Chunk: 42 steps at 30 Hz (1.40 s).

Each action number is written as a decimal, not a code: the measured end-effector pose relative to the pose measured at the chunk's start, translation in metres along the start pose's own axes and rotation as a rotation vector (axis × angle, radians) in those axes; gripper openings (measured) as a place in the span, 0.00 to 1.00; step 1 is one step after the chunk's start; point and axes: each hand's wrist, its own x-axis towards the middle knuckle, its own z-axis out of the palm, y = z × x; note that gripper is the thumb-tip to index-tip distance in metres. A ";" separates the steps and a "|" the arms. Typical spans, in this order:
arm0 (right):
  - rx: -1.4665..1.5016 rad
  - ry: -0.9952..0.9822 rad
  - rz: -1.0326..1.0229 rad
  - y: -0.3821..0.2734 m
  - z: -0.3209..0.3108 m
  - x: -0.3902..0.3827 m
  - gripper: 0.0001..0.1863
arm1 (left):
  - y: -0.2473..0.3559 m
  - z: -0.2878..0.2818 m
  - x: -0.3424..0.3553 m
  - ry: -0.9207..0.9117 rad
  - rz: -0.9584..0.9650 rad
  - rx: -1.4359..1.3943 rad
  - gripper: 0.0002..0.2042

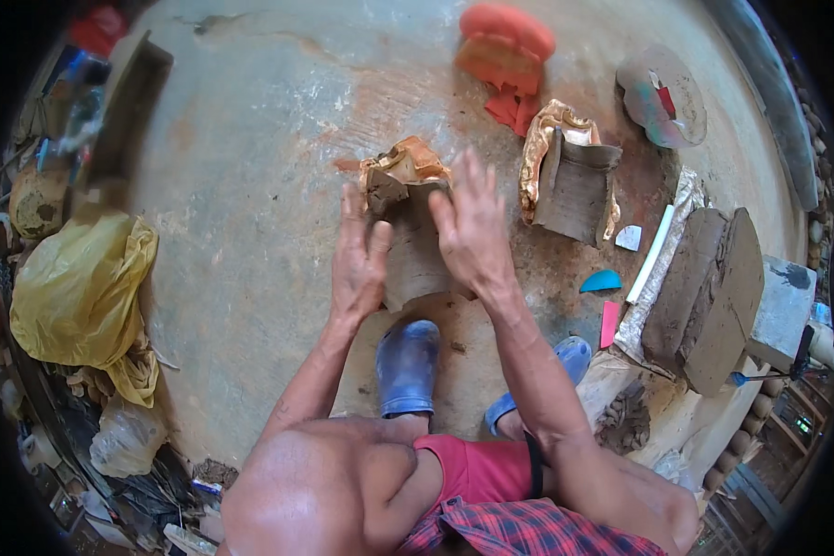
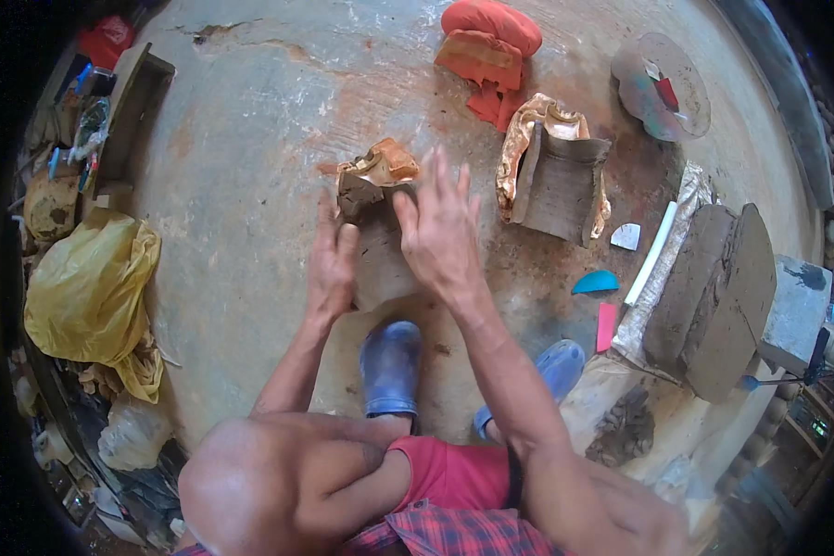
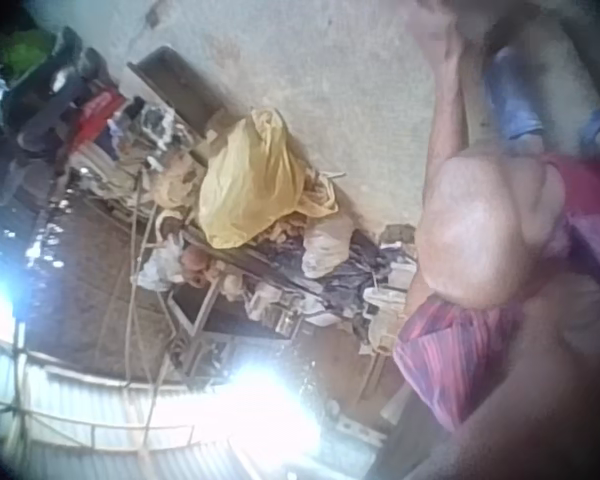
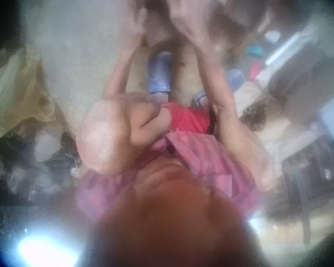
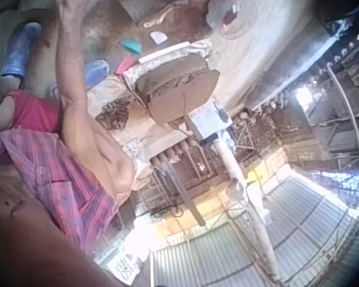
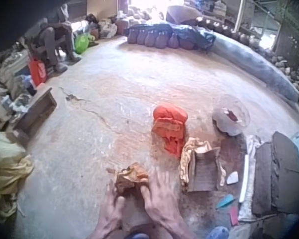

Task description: The person cleans a two-part mask mold with a cloth, cuts a slab of clay from a larger block, and presses the clay into the mold sections to form a mask.

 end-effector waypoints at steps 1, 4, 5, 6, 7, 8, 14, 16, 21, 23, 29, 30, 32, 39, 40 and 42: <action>-0.001 -0.009 0.004 -0.003 -0.007 0.007 0.37 | -0.010 0.004 -0.001 0.015 -0.010 -0.321 0.33; 0.857 0.448 -0.313 -0.031 -0.024 0.039 0.36 | -0.027 0.007 0.001 -0.043 -0.176 -0.642 0.31; 1.001 0.488 -0.337 -0.042 -0.009 0.051 0.36 | -0.034 0.009 0.004 -0.048 -0.167 -0.633 0.31; 1.145 0.528 -0.362 -0.054 0.006 0.062 0.36 | -0.039 0.012 0.006 -0.046 -0.160 -0.605 0.31; 1.223 0.548 -0.369 -0.060 0.030 0.061 0.36 | -0.049 0.013 0.006 -0.043 -0.161 -0.576 0.31; 1.306 0.571 -0.380 -0.070 0.053 0.061 0.36 | -0.057 0.011 0.005 -0.034 -0.218 -0.593 0.30; 1.527 0.377 -0.279 -0.081 0.086 0.058 0.41 | -0.057 0.004 0.002 0.044 -0.383 -0.742 0.29; 1.472 0.403 -0.323 -0.070 0.046 0.055 0.41 | -0.030 0.005 0.004 0.045 -0.301 -0.773 0.27; 0.940 0.430 -0.420 -0.053 0.090 0.035 0.38 | -0.045 0.016 0.010 0.024 -0.261 -0.805 0.25; 1.080 0.466 -0.367 -0.066 0.074 0.040 0.37 | -0.051 0.013 0.004 0.082 -0.280 -0.802 0.26; 0.768 0.370 -0.458 -0.049 0.095 0.035 0.38 | -0.055 0.011 0.007 0.044 -0.363 -0.731 0.24; 0.903 0.411 -0.416 -0.053 0.093 0.040 0.38 | -0.050 0.012 0.009 0.094 -0.289 -0.666 0.24; 1.119 0.469 -0.332 -0.054 0.092 0.036 0.38 | -0.050 0.014 0.010 0.043 -0.298 -0.711 0.25; 1.151 0.295 -0.323 -0.058 0.088 0.024 0.40 | -0.042 0.012 0.015 0.077 -0.244 -0.716 0.23; 1.264 0.264 -0.287 -0.063 0.079 0.013 0.41 | -0.036 0.007 0.008 0.079 -0.286 -0.740 0.23; 1.153 0.135 -0.317 -0.064 0.079 -0.002 0.42 | -0.048 0.008 0.007 0.074 -0.301 -0.746 0.23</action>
